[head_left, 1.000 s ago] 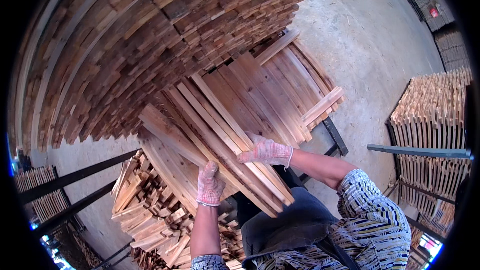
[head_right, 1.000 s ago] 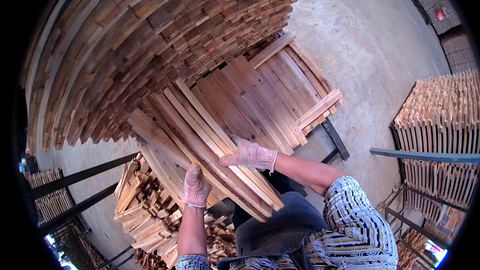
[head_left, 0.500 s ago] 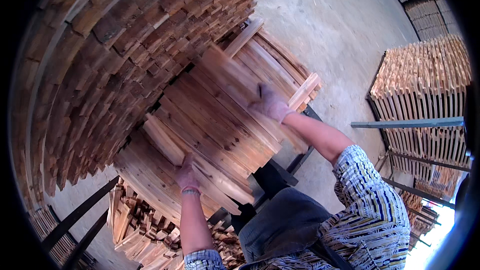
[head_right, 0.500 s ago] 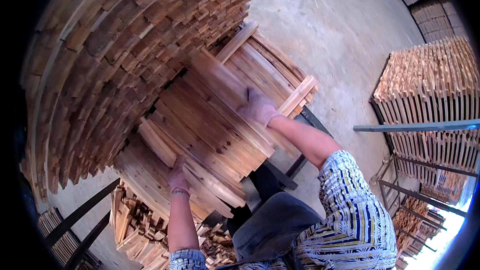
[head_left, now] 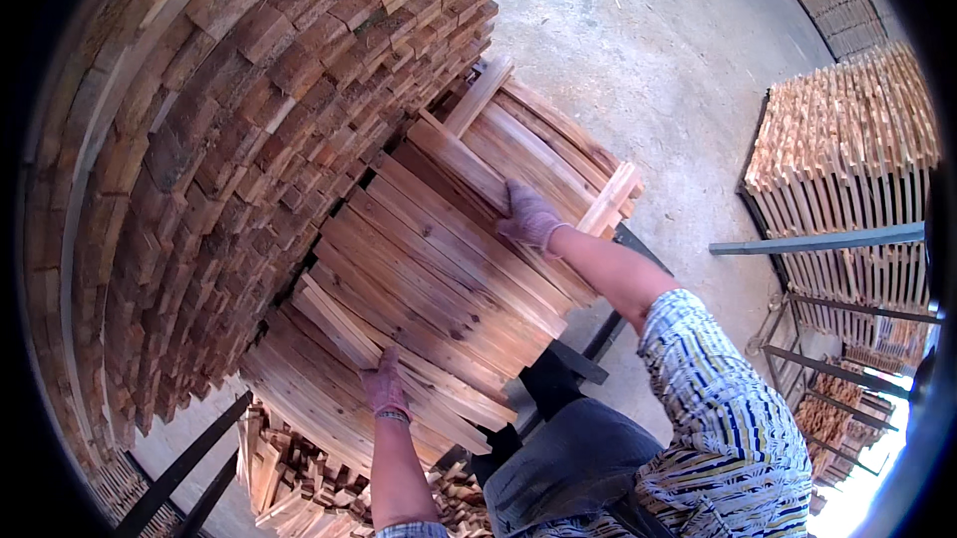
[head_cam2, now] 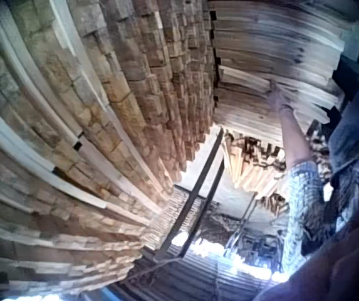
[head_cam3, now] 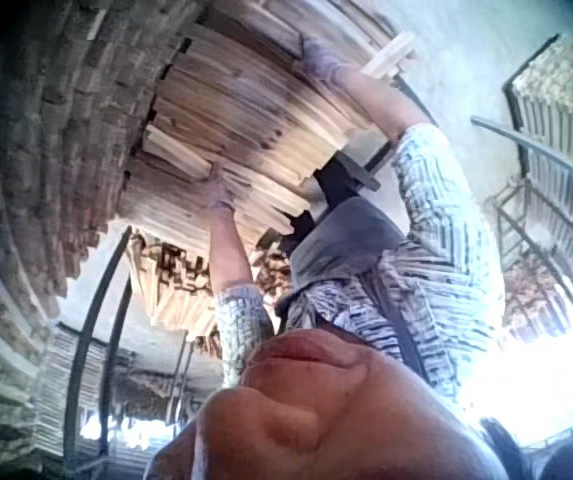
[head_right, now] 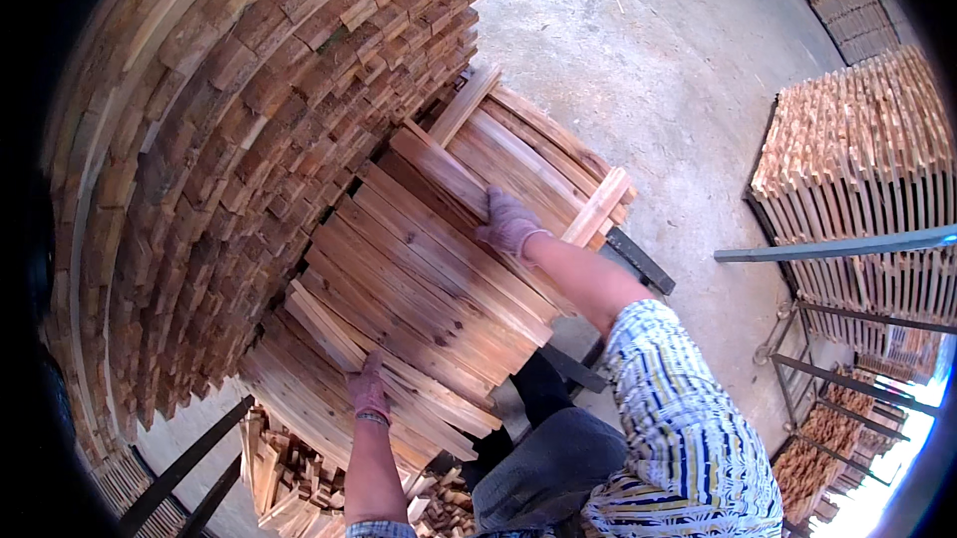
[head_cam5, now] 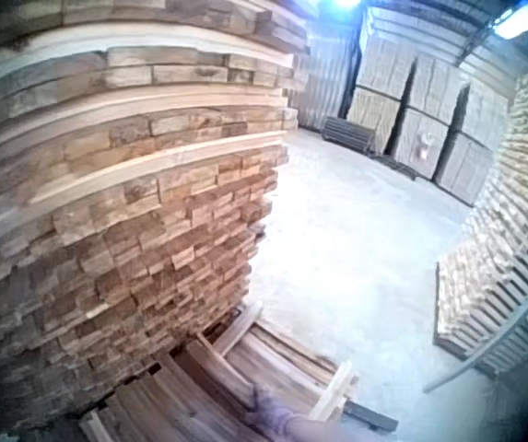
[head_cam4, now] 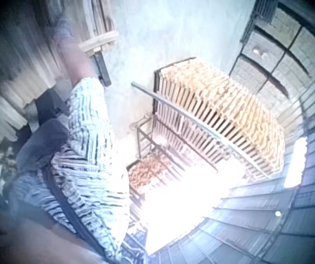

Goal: The person repeatedly picks up small wooden planks from a pile on the floor and places them onto a growing stack on a metal rack. The person wears gloves and handles the planks by hand, arranging them in layers.

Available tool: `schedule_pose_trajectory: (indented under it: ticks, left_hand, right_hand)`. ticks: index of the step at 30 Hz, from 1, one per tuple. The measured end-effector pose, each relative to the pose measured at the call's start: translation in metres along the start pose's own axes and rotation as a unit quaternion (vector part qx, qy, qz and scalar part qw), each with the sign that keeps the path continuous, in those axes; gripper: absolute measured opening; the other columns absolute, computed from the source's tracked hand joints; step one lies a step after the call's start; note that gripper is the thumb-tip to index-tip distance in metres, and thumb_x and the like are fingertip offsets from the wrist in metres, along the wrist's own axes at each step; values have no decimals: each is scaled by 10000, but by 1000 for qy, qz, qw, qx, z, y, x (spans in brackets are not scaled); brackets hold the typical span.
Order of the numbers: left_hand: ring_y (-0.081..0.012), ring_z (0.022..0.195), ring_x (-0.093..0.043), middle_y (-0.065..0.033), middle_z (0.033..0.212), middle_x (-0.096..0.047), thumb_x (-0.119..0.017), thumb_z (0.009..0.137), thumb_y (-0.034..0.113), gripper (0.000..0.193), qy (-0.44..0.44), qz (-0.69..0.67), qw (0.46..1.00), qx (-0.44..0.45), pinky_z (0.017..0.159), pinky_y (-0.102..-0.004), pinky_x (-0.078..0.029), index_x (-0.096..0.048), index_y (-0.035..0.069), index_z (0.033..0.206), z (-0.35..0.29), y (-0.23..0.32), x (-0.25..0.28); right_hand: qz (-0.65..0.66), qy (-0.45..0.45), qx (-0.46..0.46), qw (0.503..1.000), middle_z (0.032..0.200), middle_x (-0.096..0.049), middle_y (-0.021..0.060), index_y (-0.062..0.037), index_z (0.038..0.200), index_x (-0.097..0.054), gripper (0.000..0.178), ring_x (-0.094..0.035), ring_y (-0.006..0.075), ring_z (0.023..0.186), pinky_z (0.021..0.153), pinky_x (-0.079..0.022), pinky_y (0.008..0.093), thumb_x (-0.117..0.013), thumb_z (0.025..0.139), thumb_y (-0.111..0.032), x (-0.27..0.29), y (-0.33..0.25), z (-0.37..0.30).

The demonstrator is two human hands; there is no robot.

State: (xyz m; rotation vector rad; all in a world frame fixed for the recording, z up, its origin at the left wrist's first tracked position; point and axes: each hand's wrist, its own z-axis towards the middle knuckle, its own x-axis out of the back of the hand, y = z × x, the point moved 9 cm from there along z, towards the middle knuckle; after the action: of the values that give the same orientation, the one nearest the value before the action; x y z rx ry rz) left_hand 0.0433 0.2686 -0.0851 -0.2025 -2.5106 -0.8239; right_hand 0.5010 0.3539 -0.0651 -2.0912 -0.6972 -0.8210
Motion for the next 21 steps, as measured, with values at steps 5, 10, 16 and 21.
schedule_pose_trajectory:
  ticks: [5,10,16,21]
  left_hand:
    - [-266,1216,-537,-175,1392,-533,-786,850,259,764,-32,-52,998,22,1051,-354,-416,-389,-62,1418,18,-23,3]
    - [-261,1207,-540,-158,1407,-520,-770,867,234,755,-16,-52,999,-7,1036,-358,-436,-365,-36,1444,1,-8,5]
    - [-257,1186,-554,-157,1390,-533,-779,858,253,729,-43,-89,994,44,986,-347,-477,-411,-44,1413,3,-18,1]
    - [-255,1133,-576,-146,1338,-572,-789,847,283,695,-45,-9,998,34,967,-348,-486,-466,-39,1371,25,-38,14]
  right_hand:
    - [-26,2,35,999,1175,-612,242,-49,1287,-488,637,-599,377,1140,971,-487,445,-756,767,-301,6,2,8]
    - [-85,-18,8,996,1195,-593,215,-64,1314,-456,652,-588,375,1132,959,-486,452,-754,774,-275,-3,-30,-21]
    - [-100,5,11,995,1234,-574,206,-84,1368,-409,702,-552,384,1185,1009,-456,456,-755,776,-236,-16,-39,-28]
    - [68,-84,78,991,1354,-543,236,-70,1472,-353,858,-517,397,1264,1061,-427,421,-770,768,-328,-1,1,-9]
